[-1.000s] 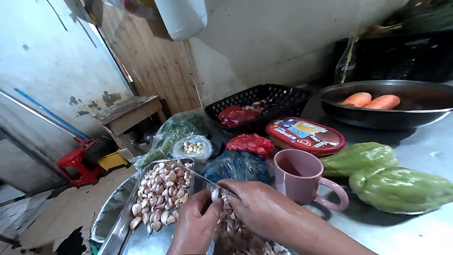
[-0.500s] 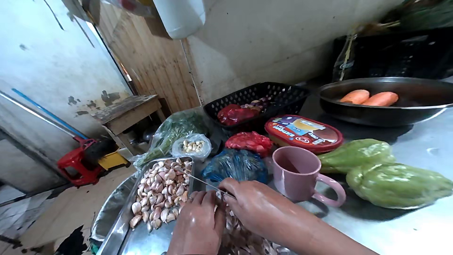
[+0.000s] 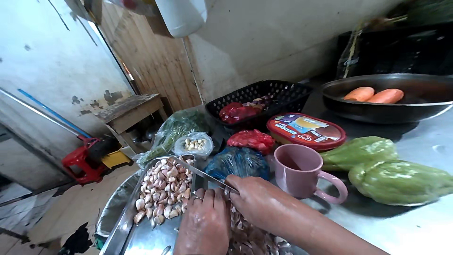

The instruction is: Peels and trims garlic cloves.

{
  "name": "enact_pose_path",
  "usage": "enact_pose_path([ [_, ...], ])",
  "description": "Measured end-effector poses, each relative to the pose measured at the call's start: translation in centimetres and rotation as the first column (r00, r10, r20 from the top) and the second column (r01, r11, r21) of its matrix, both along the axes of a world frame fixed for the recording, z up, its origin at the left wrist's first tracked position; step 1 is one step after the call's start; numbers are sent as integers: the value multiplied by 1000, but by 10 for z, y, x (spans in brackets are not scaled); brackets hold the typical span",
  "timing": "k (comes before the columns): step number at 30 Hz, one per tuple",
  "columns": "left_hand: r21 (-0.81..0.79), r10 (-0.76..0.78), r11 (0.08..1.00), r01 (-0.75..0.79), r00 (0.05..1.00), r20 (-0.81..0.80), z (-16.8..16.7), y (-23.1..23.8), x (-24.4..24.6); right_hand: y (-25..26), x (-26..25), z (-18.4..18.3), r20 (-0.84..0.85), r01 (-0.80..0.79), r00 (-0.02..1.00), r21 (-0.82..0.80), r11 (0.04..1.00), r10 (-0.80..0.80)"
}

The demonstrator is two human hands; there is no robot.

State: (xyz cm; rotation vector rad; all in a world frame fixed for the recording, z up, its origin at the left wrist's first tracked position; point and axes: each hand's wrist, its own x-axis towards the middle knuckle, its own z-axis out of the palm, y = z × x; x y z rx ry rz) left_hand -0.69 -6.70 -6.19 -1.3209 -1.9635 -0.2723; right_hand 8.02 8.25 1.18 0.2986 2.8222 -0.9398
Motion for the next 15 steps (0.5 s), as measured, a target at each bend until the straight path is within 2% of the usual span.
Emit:
enact_pose_path([
  [2, 33, -54, 998, 48, 968, 246, 3, -2, -1, 0, 0, 2, 0, 7, 1000, -11, 1000, -7],
  [3, 42, -60, 998, 47, 899, 433, 8, -3, 1, 0, -1, 2, 0, 14, 1000, -20, 1000, -14],
  [4, 57, -62, 998, 37, 832, 551, 11, -3, 1, 0, -1, 2, -13, 20, 1000, -28, 999, -20],
  [8, 119, -104, 992, 37, 772, 627, 8, -2, -5, 1, -1, 0, -48, 31, 998, -25, 999, -32],
  [9, 137, -122, 990, 38, 716, 687, 10, -3, -5, 2, -1, 1, -45, 30, 998, -41, 999, -32],
  [10, 166, -155, 985, 38, 609, 778, 14, -3, -3, 3, 0, 3, -38, 31, 999, -78, 996, -35],
  [12, 240, -232, 971, 2, 260, 937, 24, -5, -2, 5, 0, 4, -40, 42, 998, -167, 985, -49],
  [14, 343, -347, 937, -72, -56, 936, 29, -5, -2, 5, 1, 3, -61, 35, 997, -180, 983, -46],
  [15, 380, -393, 919, -102, -162, 905, 31, -5, -2, 4, 2, 1, -85, 19, 996, -153, 988, -33],
])
